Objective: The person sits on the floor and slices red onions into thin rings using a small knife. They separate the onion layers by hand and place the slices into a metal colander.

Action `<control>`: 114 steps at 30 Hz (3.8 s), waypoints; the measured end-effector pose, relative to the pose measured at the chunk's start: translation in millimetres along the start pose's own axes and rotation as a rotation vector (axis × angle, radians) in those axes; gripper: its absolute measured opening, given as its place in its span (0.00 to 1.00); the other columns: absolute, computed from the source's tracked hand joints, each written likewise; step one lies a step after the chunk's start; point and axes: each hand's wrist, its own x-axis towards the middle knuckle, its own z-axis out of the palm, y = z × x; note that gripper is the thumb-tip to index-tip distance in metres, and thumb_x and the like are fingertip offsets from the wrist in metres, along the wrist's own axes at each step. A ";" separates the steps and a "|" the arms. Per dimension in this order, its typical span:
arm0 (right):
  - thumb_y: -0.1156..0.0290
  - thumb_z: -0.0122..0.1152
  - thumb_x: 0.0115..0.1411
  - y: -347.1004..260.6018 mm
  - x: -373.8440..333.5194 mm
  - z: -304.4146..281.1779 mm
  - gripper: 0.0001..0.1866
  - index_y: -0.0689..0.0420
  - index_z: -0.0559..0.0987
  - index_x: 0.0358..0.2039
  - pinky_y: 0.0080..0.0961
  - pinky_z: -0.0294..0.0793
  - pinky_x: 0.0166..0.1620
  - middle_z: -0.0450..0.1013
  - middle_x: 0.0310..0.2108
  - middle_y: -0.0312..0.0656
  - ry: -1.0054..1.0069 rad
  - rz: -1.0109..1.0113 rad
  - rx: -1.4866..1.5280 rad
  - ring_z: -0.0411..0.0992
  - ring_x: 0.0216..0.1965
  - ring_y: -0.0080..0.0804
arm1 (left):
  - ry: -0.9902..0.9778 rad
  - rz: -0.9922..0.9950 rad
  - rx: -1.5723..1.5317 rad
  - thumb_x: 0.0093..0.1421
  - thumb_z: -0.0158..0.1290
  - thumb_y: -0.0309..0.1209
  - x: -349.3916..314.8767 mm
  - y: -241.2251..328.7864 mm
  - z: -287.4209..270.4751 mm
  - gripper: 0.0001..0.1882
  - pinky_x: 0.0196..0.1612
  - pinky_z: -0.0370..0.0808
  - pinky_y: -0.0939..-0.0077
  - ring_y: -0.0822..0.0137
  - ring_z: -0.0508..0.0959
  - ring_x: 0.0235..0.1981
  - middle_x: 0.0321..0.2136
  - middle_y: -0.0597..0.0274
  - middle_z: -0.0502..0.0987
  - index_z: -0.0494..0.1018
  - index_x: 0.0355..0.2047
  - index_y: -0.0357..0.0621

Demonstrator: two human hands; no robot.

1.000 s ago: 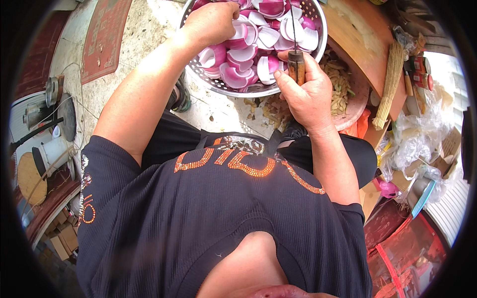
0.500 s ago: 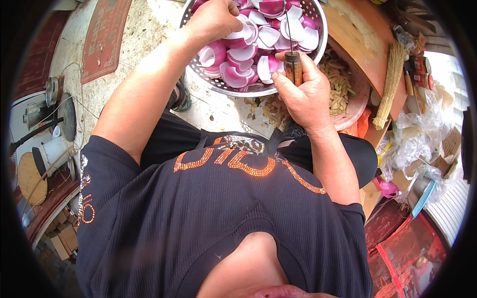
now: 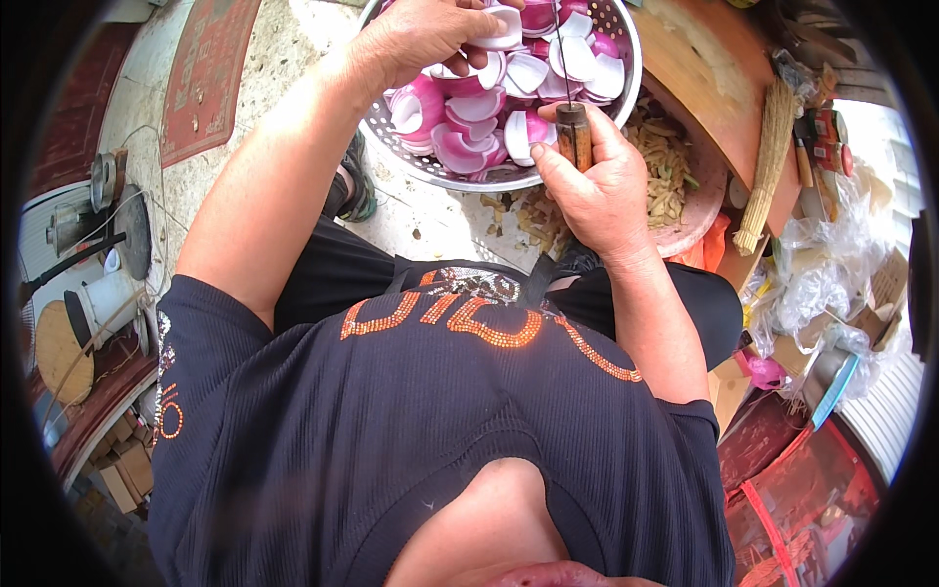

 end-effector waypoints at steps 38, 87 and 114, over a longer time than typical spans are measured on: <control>0.71 0.68 0.53 0.5 -1.6 2.8 0.17 0.58 0.79 0.44 0.21 0.73 0.35 0.74 0.27 0.33 -0.103 -0.052 0.038 0.71 0.28 0.18 | -0.012 0.043 -0.487 0.59 0.57 0.23 0.3 3.8 -8.3 0.13 0.33 0.83 0.72 0.66 0.82 0.29 0.33 0.60 0.80 0.71 0.44 0.43; 0.68 0.67 0.55 7.9 7.5 -0.8 0.17 0.62 0.79 0.43 0.22 0.76 0.38 0.79 0.29 0.36 -0.019 0.095 0.064 0.74 0.30 0.18 | 0.242 0.278 1.076 0.52 0.65 0.35 22.5 -33.4 -26.5 0.14 0.37 0.77 0.68 0.63 0.81 0.30 0.27 0.58 0.81 0.79 0.36 0.42; 0.68 0.67 0.54 1.2 1.9 3.7 0.15 0.60 0.77 0.40 0.28 0.74 0.34 0.74 0.25 0.40 -0.042 -0.034 -0.065 0.71 0.26 0.25 | 0.237 0.199 0.728 0.59 0.58 0.28 1.0 -8.6 -11.1 0.07 0.32 0.73 0.73 0.71 0.75 0.28 0.26 0.65 0.77 0.74 0.37 0.42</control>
